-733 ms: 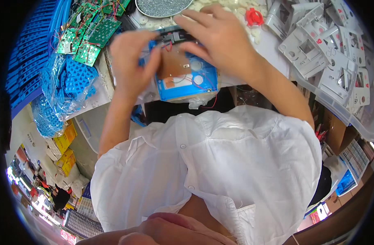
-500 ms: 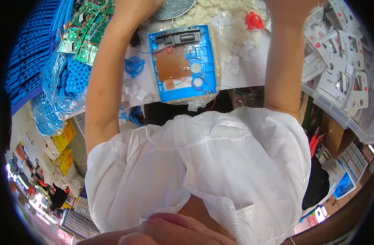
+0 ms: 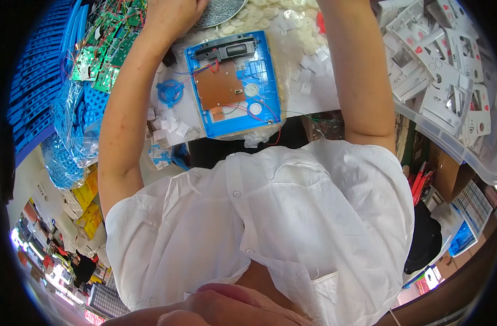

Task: Assembling a handheld electronic toy by installing a circuit board and internal components.

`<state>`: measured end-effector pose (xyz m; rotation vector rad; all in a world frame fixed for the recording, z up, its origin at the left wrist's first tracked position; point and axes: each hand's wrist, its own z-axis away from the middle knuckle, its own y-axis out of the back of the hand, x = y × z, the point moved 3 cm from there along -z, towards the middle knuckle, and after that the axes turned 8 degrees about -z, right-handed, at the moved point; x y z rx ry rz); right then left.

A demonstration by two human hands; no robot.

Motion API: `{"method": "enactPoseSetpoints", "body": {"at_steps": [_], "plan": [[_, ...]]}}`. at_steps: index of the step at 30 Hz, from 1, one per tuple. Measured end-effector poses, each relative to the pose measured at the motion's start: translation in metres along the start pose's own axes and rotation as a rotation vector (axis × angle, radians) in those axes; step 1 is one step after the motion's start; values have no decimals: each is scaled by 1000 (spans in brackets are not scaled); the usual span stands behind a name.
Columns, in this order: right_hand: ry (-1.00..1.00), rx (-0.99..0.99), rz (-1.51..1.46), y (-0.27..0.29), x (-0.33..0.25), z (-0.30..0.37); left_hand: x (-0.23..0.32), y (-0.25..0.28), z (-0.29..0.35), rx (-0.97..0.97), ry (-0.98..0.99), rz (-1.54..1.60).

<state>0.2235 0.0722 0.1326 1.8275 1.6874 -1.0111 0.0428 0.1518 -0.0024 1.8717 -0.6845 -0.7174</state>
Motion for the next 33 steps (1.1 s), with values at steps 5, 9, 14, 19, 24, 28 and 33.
{"method": "enactPoseSetpoints", "body": {"at_steps": [5,9,14,19,24,28,33], "plan": [[-205,69,-80,0,-22,25,-1,-1,-5,-7,12,102],[-238,8,-293,4,-26,49,25,65,11,100,-33,382],[-181,-303,-618,-4,-35,60,72,83,59,129,-76,737],[-341,-7,-651,-26,-47,83,76,80,75,71,54,906],[-315,-112,-641,-20,-35,86,74,78,74,106,75,906],[-259,-71,-690,-25,-28,83,72,82,71,135,79,751],[-212,-69,-545,-11,12,84,64,75,76,160,125,510]]}}
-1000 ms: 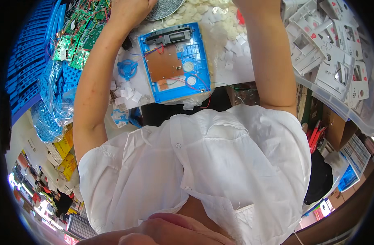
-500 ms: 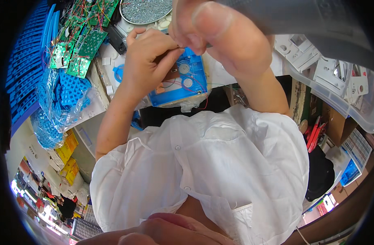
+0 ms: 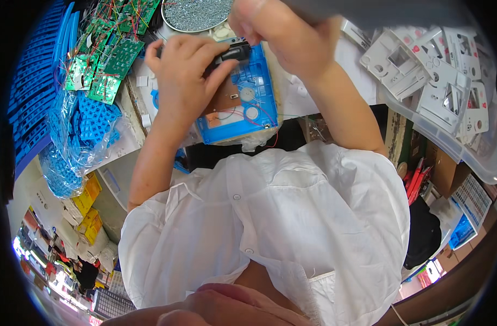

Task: Assembling a handheld electronic toy by installing a circuit board and internal components.

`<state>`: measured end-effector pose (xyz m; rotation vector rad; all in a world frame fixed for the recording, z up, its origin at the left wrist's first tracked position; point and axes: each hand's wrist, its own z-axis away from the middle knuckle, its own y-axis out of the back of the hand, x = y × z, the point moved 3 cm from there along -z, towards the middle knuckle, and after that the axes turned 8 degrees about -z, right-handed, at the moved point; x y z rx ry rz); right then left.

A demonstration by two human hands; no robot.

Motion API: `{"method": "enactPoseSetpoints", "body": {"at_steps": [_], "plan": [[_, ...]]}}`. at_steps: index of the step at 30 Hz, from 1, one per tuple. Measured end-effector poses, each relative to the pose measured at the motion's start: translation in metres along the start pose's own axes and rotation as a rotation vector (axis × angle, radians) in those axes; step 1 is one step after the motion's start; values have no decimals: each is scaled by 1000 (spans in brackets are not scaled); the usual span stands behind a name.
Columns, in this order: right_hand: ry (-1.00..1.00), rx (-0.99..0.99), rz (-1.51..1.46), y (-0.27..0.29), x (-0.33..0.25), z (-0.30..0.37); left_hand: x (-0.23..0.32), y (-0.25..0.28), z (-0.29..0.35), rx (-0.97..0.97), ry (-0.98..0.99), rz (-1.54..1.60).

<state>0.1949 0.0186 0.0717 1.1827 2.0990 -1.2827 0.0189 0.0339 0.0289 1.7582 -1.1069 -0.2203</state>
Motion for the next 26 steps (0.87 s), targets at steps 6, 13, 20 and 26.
{"method": "enactPoseSetpoints", "body": {"at_steps": [6,13,20,26], "plan": [[-69,122,158,15,23,4,-5,-13,10,-25,-2,-6],[-141,60,274,16,30,7,-5,-15,10,-2,2,14],[-6,-73,489,25,38,8,-4,-15,9,7,-4,34],[-239,-75,464,29,34,3,-9,-19,13,-118,-23,101]]}}
